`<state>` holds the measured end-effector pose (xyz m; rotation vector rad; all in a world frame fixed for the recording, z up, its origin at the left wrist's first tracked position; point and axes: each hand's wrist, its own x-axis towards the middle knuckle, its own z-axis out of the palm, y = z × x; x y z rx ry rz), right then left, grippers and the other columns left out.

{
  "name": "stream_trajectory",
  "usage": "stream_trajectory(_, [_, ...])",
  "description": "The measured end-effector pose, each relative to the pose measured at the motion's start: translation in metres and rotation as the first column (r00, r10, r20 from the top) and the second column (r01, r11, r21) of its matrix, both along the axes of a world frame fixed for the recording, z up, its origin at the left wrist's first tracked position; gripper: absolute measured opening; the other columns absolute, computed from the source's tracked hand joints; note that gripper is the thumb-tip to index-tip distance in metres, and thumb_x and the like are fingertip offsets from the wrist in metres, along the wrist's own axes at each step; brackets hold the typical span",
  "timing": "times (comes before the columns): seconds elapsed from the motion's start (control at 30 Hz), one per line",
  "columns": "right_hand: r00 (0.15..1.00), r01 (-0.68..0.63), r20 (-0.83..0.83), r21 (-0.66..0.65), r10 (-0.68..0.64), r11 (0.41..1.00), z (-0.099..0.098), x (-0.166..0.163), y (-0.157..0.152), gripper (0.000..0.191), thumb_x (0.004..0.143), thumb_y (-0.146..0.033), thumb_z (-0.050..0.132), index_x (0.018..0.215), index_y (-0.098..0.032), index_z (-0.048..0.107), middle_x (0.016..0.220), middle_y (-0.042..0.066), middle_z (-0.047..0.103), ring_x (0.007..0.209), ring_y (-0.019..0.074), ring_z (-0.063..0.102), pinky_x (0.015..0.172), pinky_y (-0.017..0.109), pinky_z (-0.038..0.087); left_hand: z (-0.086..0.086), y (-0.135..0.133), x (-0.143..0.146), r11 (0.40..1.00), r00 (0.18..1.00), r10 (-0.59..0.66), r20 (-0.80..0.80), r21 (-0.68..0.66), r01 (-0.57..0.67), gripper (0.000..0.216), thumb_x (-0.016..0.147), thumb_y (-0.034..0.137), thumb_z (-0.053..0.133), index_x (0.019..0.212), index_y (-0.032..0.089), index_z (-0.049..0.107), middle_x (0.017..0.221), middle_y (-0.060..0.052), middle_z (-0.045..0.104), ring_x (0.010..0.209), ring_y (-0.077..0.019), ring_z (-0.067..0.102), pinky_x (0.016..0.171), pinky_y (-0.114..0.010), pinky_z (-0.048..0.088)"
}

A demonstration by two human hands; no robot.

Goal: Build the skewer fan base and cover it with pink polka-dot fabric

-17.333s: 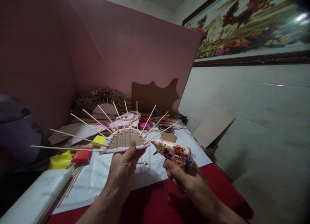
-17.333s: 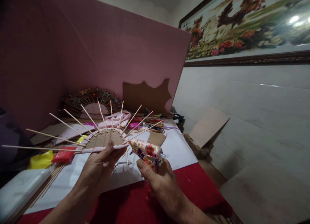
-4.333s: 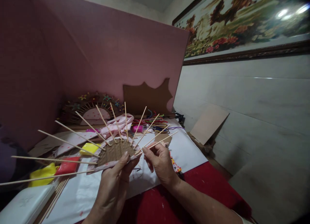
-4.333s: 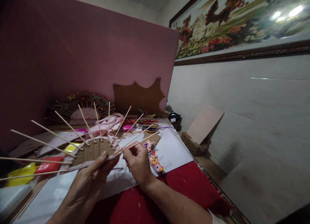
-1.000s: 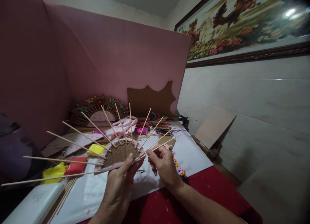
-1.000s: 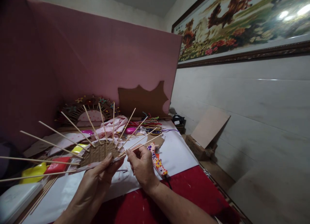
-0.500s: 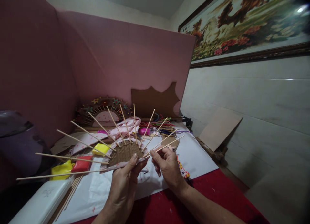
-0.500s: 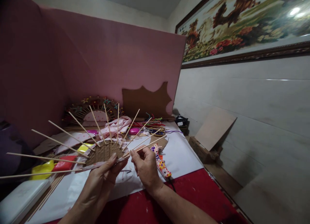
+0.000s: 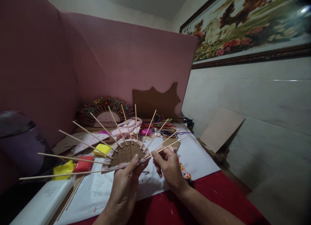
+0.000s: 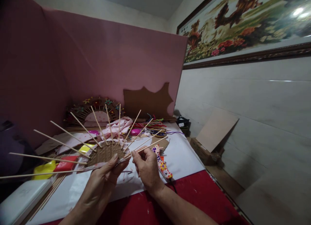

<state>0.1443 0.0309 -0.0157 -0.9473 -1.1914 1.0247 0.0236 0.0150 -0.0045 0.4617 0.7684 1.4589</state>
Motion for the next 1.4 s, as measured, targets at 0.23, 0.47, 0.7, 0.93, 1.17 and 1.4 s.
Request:
stream_trajectory(0.23, [1.000, -0.009, -0.007, 0.011, 0.009, 1.000, -0.0002, -0.0001, -0.0002, 0.027, 0.076, -0.037, 0.061, 0.066, -0.015, 0.049, 0.049, -0.007, 0.048, 0.030, 0.0031, 0.035, 0.027, 0.016, 0.024, 0.0045, -0.0029, 0.0017, 0.999, 1.000, 0.018, 0.015, 0.026, -0.019, 0.010, 0.066, 0.006, 0.065, 0.075, 0.006, 0.069, 0.079, -0.012, 0.071, 0.076, -0.0198, 0.067, 0.075, -0.030, 0.054])
stream_trajectory(0.47, [1.000, -0.013, -0.011, 0.014, 0.013, 1.000, -0.0010, 0.0000, 0.0010, 0.027, 0.076, -0.038, 0.061, 0.066, -0.016, 0.049, 0.049, -0.007, 0.048, 0.029, 0.0032, 0.035, 0.026, 0.016, 0.025, 0.0067, -0.0037, 0.0025, 1.000, 1.000, 0.003, -0.017, 0.009, -0.003, 0.006, 0.067, 0.004, 0.062, 0.068, 0.004, 0.069, 0.076, -0.014, 0.071, 0.074, -0.0189, 0.066, 0.074, -0.026, 0.054])
stream_trajectory(0.7, [1.000, -0.008, 0.005, 0.016, 0.008, 1.000, -0.0009, 0.0000, 0.0006, 0.027, 0.077, -0.037, 0.060, 0.065, -0.015, 0.049, 0.048, -0.007, 0.047, 0.029, 0.0032, 0.035, 0.026, 0.016, 0.025, 0.0080, -0.0040, 0.0024, 1.000, 1.000, 0.008, -0.008, -0.003, -0.008, 0.006, 0.068, 0.005, 0.063, 0.070, 0.004, 0.068, 0.077, -0.014, 0.071, 0.075, -0.0194, 0.066, 0.074, -0.028, 0.054])
stream_trajectory(0.93, [1.000, -0.011, -0.015, 0.025, 0.011, 1.000, 0.0002, 0.0003, -0.0014, 0.026, 0.077, -0.036, 0.061, 0.066, -0.015, 0.049, 0.049, -0.007, 0.048, 0.030, 0.0031, 0.035, 0.026, 0.016, 0.024, 0.0069, -0.0037, 0.0019, 1.000, 1.000, 0.011, -0.015, -0.009, -0.012, 0.007, 0.069, 0.006, 0.062, 0.067, 0.003, 0.068, 0.074, -0.014, 0.071, 0.073, -0.0193, 0.066, 0.074, -0.029, 0.054])
stream_trajectory(1.17, [1.000, -0.012, -0.010, 0.016, 0.012, 1.000, -0.0001, 0.0000, -0.0010, 0.026, 0.077, -0.036, 0.060, 0.066, -0.016, 0.049, 0.049, -0.007, 0.048, 0.030, 0.0038, 0.036, 0.027, 0.016, 0.025, 0.0093, -0.0046, 0.0030, 1.000, 1.000, 0.014, -0.013, -0.018, -0.014, 0.005, 0.067, 0.007, 0.064, 0.066, 0.004, 0.068, 0.073, -0.014, 0.070, 0.072, -0.0193, 0.066, 0.074, -0.029, 0.054])
stream_trajectory(1.4, [1.000, -0.011, -0.011, 0.022, 0.012, 1.000, 0.0000, -0.0002, -0.0006, 0.026, 0.077, -0.037, 0.060, 0.065, -0.016, 0.049, 0.049, -0.007, 0.048, 0.030, 0.0039, 0.035, 0.027, 0.017, 0.023, 0.0106, -0.0045, 0.0027, 1.000, 1.000, -0.012, -0.002, -0.005, 0.012, 0.004, 0.064, 0.008, 0.067, 0.063, 0.005, 0.068, 0.069, -0.012, 0.070, 0.069, -0.0179, 0.066, 0.071, -0.026, 0.054])
